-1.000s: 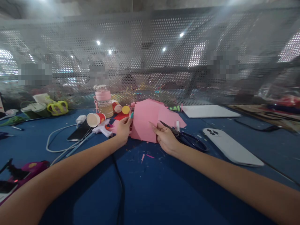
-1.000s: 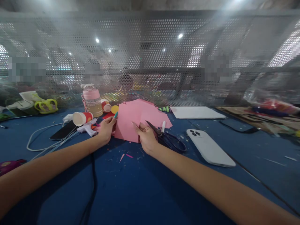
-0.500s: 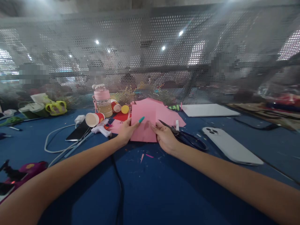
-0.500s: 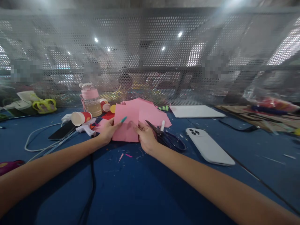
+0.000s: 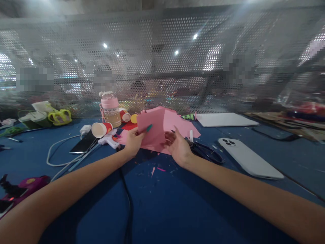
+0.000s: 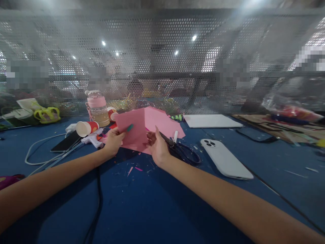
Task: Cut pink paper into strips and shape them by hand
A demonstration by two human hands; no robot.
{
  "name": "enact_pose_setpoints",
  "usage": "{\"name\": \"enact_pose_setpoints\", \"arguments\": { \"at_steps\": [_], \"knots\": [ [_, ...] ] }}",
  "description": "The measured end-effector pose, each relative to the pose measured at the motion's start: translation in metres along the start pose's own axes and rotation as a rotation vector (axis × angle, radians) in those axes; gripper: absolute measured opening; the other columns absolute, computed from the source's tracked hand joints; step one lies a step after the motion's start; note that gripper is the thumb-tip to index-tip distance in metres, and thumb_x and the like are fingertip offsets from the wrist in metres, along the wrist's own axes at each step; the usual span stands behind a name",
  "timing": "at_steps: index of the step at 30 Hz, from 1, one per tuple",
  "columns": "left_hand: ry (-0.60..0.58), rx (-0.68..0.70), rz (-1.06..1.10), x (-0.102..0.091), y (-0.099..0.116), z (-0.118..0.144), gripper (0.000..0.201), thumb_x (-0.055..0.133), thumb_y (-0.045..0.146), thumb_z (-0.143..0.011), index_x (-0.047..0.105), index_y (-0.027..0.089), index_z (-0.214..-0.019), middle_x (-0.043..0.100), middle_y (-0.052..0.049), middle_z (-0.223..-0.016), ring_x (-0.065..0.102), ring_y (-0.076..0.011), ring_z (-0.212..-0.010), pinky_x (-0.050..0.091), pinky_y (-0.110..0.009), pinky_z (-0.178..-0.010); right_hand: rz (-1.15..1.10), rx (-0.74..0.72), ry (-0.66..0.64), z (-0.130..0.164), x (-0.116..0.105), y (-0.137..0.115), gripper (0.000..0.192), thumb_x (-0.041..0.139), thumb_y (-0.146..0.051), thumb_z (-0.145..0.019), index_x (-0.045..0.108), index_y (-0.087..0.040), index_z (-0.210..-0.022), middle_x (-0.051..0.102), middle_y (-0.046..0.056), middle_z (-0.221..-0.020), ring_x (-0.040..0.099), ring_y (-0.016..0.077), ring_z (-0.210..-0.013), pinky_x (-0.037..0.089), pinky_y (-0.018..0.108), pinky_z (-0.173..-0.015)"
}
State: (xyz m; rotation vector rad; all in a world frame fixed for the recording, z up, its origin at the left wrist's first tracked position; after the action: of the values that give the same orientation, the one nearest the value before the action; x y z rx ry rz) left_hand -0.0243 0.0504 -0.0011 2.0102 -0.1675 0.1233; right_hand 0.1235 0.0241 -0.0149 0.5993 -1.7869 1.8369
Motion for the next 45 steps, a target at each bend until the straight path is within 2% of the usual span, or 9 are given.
{"name": "enact_pose_setpoints", "arguments": {
  "at_steps": [6,12,17,23,29,33,38,43,45],
  "knots": [
    [-0.398,0.366,-0.393,-0.004,0.014,0.005,0.018,0.064,0.015,-0.068,0.072,0.028,-0.078,0.063,-0.004,-0.113,0.038,-0.0248,-0.124,0.022,-0.051,-0.105,0.008,0.168,-0.101,0.005,0.006,-0.013,0.027,0.05,-0.046,-0.077,0.063,-0.021,-0.078,0.069,0.003,-0.074,0.063,0.0219,-0.082,0.048,0.036,-0.074],
    [-0.272,0.463,-0.572,-0.007,0.01,0.001,0.023,0.066,0.012,-0.067,0.071,0.029,-0.081,0.042,0.003,-0.136,0.019,-0.025,-0.133,0.012,-0.05,-0.108,0.103,0.159,-0.231,0.002,0.008,-0.022,0.015,0.064,-0.024,-0.066,0.063,-0.019,-0.08,0.071,0.003,-0.076,0.064,0.0229,-0.085,0.049,0.036,-0.074],
    [-0.028,0.114,-0.108,-0.007,-0.002,-0.007,0.034,0.052,0.027,-0.081,0.053,0.027,-0.114,0.045,-0.002,-0.133,0.042,-0.0208,-0.122,0.033,-0.038,-0.102,0.099,0.073,-0.235,-0.005,0.002,-0.015,0.023,0.069,-0.011,-0.056,0.062,-0.021,-0.075,0.071,0.001,-0.078,0.063,0.0216,-0.088,0.049,0.035,-0.077],
    [-0.191,-0.223,0.107,0.003,-0.002,-0.003,0.051,0.075,0.027,-0.059,0.052,0.018,-0.103,0.068,-0.007,-0.093,0.065,-0.0181,-0.081,0.052,-0.028,-0.072,0.089,0.034,-0.259,-0.005,0.002,-0.015,0.022,0.068,-0.012,-0.056,0.06,-0.021,-0.075,0.071,-0.001,-0.076,0.063,0.0214,-0.088,0.05,0.036,-0.077],
    [-0.113,-0.27,0.017,0.003,0.002,-0.002,0.049,0.078,0.024,-0.052,0.053,0.017,-0.093,0.069,-0.001,-0.071,0.065,-0.0159,-0.06,0.051,-0.026,-0.056,0.193,-0.039,-0.252,-0.004,0.004,-0.016,0.021,0.067,-0.012,-0.057,0.058,-0.02,-0.074,0.068,0.001,-0.074,0.063,0.0199,-0.082,0.049,0.035,-0.074],
    [-0.1,-0.259,0.056,0.003,0.003,-0.001,0.048,0.079,0.027,-0.051,0.052,0.017,-0.09,0.068,0.0,-0.068,0.063,-0.0136,-0.057,0.051,-0.025,-0.056,0.512,-0.229,0.002,-0.014,0.0,-0.033,0.018,0.06,-0.015,-0.059,0.052,-0.019,-0.075,0.06,0.0,-0.077,0.06,0.0164,-0.073,0.047,0.034,-0.071],
    [-0.16,-0.264,0.008,-0.001,0.002,-0.005,0.046,0.077,0.033,-0.052,0.055,0.016,-0.088,0.067,0.0,-0.071,0.061,-0.0122,-0.057,0.048,-0.022,-0.053,1.359,-0.452,0.112,-0.008,-0.015,-0.062,0.02,0.06,-0.02,-0.057,0.047,-0.02,-0.073,0.055,0.007,-0.086,0.052,0.0252,-0.093,0.038,0.041,-0.085],
    [-0.296,-0.181,-0.085,-0.01,0.014,-0.028,0.032,0.076,0.024,-0.054,0.06,0.015,-0.081,0.064,0.001,-0.064,0.059,-0.0115,-0.059,0.045,-0.022,-0.058,1.976,-0.315,0.145,0.02,-0.042,-0.071,0.032,0.063,-0.028,-0.055,0.05,-0.015,-0.082,0.054,0.014,-0.088,0.05,0.0334,-0.094,0.038,0.042,-0.08],
    [-0.319,-0.032,-0.214,-0.016,0.027,-0.039,0.023,0.075,0.016,-0.055,0.063,0.015,-0.074,0.062,0.001,-0.063,0.055,-0.01,-0.058,0.041,-0.019,-0.057,2.077,-0.21,0.202,0.027,-0.049,-0.074,0.038,0.064,-0.033,-0.052,0.051,-0.015,-0.083,0.055,0.015,-0.088,0.052,0.035,-0.091,0.04,0.039,-0.072]
  ]
}}
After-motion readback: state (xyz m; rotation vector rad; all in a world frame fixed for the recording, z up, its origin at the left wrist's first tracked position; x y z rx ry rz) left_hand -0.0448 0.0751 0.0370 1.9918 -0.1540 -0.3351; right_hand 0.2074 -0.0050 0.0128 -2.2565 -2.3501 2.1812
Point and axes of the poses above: each hand's wrist, its own z-axis away from the middle knuckle, its own x-axis out of the palm, y = z × x, the point moved 1 cm from there along -z, towards the middle knuckle
